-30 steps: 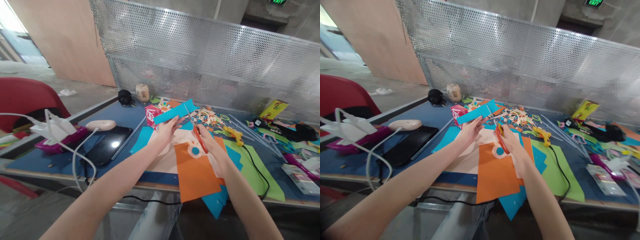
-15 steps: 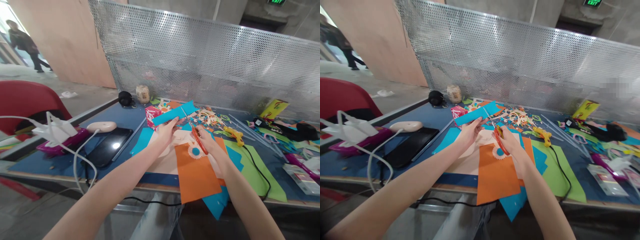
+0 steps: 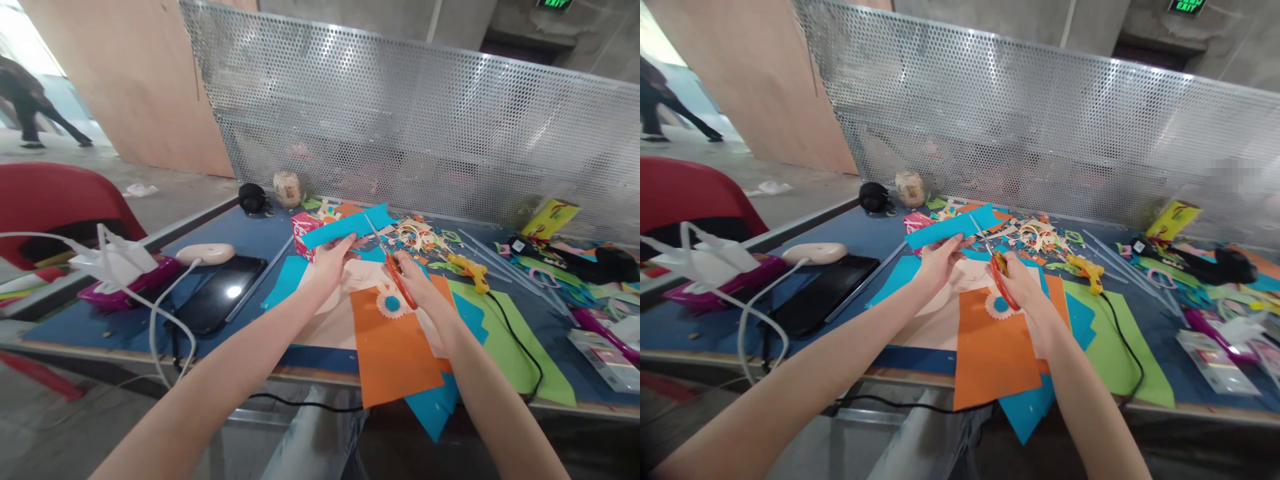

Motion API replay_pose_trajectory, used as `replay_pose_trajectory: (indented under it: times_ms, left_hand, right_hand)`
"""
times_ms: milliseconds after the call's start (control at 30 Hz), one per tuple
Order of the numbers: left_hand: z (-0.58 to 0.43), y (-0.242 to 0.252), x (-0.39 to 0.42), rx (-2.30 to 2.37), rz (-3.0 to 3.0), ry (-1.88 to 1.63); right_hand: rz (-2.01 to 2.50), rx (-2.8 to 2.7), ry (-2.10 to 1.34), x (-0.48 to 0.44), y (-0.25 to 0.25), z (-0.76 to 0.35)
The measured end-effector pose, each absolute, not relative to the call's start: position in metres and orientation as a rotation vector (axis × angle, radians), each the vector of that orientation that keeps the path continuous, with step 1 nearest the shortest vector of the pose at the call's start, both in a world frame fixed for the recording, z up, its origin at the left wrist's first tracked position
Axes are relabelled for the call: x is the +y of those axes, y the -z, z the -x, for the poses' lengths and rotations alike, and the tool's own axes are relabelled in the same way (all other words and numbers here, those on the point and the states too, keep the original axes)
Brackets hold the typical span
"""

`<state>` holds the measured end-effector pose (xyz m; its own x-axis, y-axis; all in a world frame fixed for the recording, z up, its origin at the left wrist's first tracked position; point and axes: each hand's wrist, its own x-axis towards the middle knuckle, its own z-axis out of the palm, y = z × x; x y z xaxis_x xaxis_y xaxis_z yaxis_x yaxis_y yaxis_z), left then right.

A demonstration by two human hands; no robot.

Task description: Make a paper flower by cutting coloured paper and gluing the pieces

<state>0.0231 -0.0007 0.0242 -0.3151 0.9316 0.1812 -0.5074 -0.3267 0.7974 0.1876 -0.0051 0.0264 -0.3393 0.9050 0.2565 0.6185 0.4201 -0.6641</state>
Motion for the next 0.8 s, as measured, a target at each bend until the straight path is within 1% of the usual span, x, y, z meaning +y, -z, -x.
replay_pose_trajectory:
  times_ms: [467,800]
  left_hand:
    - [-0.0221,-0.0208,0.0012,0.767,-0.897,-1.822]
    - [-0.0235,-0.0247,-0.0009,0.827,-0.791,-1.794]
  right_hand:
    - [1.308,-2.062,-0.636,-0.0093,-0.0307,-0.1871]
    - [1.299,-2.056,-0.623,-0.0071,-0.0269,-0.1874]
